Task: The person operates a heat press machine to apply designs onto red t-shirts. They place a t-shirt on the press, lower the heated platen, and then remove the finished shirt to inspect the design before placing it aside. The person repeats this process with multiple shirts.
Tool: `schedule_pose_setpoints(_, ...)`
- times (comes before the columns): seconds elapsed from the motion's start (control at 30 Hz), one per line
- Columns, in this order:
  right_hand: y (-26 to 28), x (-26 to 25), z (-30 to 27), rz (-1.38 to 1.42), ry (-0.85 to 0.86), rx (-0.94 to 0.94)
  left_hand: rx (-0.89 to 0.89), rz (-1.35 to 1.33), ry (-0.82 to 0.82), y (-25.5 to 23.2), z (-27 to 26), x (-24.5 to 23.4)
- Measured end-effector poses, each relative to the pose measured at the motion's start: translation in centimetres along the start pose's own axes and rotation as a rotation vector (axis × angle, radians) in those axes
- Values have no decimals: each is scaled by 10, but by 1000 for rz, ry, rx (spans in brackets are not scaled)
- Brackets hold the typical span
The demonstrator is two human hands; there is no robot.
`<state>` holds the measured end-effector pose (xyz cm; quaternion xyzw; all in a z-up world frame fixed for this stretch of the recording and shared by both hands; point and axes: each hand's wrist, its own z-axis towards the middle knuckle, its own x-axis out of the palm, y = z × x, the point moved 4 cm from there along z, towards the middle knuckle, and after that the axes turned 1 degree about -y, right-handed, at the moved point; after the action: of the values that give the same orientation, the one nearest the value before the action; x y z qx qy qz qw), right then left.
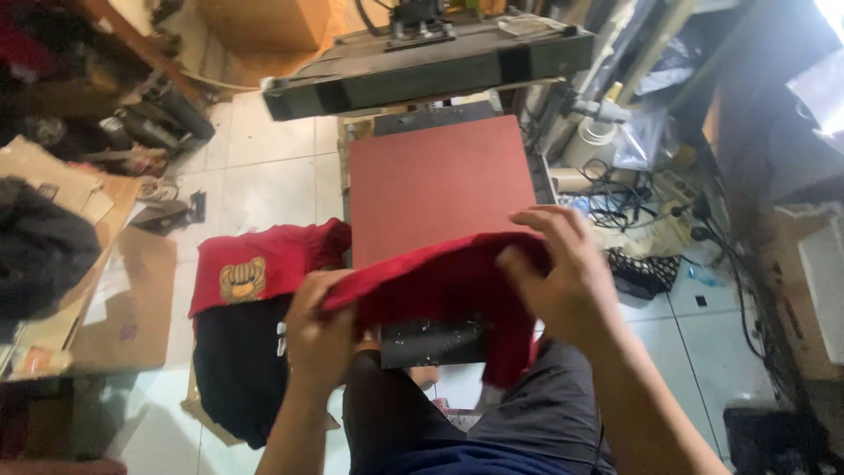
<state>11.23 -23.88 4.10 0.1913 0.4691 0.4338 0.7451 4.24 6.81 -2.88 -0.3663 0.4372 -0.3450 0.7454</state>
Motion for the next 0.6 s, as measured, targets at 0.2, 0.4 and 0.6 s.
schedule_pose_setpoints(0.2, 53, 46, -17, 301, 427, -30, 189, 82, 154, -57, -12, 65)
schedule_pose_setpoints(0.4, 43, 15, 0, 394, 254, 110, 25, 30, 255, -6, -42, 92)
schedule_pose_setpoints(0.6, 26, -6, 10, 342, 152, 164, 110, -111, 272, 44, -55, 79)
